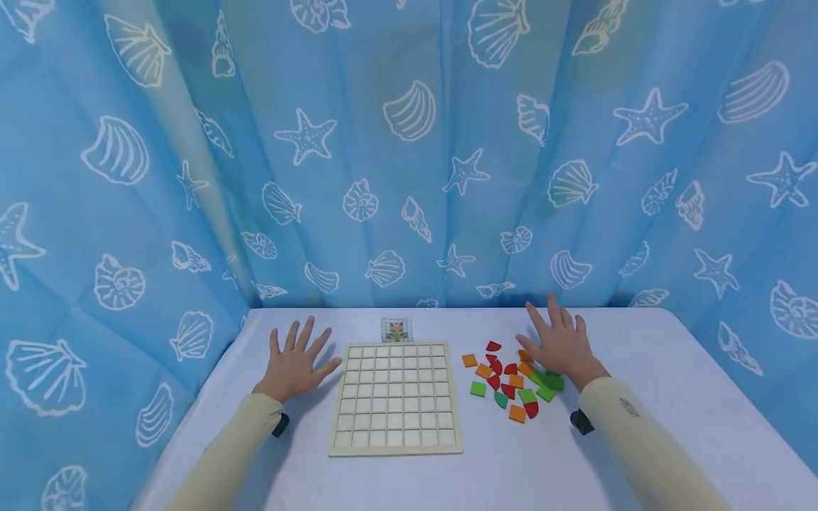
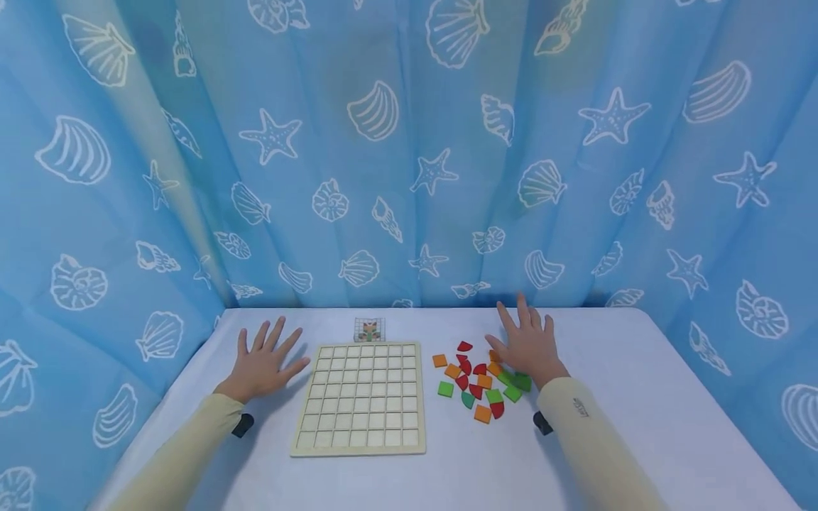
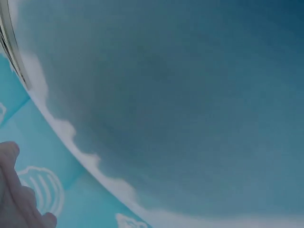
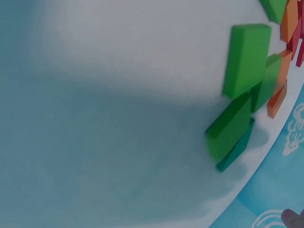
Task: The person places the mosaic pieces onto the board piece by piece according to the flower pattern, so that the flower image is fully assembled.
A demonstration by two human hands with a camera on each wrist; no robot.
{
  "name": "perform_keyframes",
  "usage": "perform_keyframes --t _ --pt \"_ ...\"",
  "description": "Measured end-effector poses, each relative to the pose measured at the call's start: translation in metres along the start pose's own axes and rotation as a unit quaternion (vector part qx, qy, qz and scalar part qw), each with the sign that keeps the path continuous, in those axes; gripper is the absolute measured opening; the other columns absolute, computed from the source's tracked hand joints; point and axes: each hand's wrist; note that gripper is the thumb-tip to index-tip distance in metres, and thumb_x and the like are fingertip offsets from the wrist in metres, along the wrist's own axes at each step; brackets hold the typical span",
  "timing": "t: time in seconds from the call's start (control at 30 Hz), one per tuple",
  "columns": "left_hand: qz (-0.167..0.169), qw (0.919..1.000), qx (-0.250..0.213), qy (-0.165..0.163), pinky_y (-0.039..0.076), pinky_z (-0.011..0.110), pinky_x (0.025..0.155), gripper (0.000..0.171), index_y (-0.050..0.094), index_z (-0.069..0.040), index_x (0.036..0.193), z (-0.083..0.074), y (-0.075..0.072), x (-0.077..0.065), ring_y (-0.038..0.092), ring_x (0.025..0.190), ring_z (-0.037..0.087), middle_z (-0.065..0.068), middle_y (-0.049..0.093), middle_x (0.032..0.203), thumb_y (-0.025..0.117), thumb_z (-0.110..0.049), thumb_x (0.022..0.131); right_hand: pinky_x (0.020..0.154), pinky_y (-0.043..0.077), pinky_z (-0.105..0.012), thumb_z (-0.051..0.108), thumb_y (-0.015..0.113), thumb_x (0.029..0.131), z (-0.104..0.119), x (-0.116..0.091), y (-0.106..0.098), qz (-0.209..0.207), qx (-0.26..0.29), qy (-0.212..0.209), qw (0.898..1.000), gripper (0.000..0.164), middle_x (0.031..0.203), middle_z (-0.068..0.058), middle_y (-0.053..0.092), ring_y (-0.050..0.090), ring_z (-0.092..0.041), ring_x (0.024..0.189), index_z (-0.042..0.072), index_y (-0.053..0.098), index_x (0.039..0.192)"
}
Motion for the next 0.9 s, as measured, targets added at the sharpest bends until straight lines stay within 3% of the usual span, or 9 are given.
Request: perform_keyframes --t 0.2,0.43,0.73,0.9 --pt "0.046 0.9969 -0.06 0.023 -0.003 0.072 0.114 0.079 0.029 -0.023 0.157 -0.017 -0.01 -0.001 0.006 0.152 0.045 0.014 0.008 0.167 0.044 -0.068 0.094 0.112 0.01 -0.075 0.055 0.057 0.093 0.013 0.01 0.002 0.023 0.001 -0.001 1.0 0.087 0.163 -0.028 -0.001 0.014 -0.054 0.144 0.013 0.017 0.159" --pt "0.075 0.9886 -0.12 0.052 0.001 0.073 0.114 0.083 0.031 -0.022 0.156 -0.043 -0.015 -0.01 0.01 0.152 0.044 0.013 0.012 0.167 0.055 -0.065 0.09 0.114 0.012 -0.073 0.052 0.064 0.091 0.034 0.016 0.004 0.036 0.009 -0.01 0.999 0.088 0.162 -0.028 0.009 0.017 -0.052 0.145 0.016 0.022 0.158" --pt "0.152 0.9725 -0.173 0.036 0.008 0.072 0.115 0.091 0.04 -0.019 0.152 -0.054 -0.01 -0.032 0.023 0.149 0.042 0.014 0.027 0.163 0.073 -0.061 0.079 0.112 0.024 -0.071 0.044 0.073 0.087 0.046 0.018 0.012 0.054 0.025 -0.021 0.998 0.079 0.152 -0.028 0.032 0.029 -0.048 0.14 0.014 0.038 0.151" --pt "0.175 0.9669 -0.183 0.032 0.011 0.071 0.115 0.095 0.043 -0.017 0.15 -0.056 -0.007 -0.041 0.022 0.149 0.041 0.015 0.027 0.162 0.079 -0.059 0.073 0.108 0.032 -0.07 0.039 0.077 0.085 0.049 0.023 0.014 0.067 0.054 -0.027 0.996 0.073 0.146 -0.026 0.042 0.036 -0.047 0.136 0.014 0.046 0.146"
Point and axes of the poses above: each hand's wrist, its own x-axis towards the middle knuckle, its own y-axis out of the palm, z = x × y
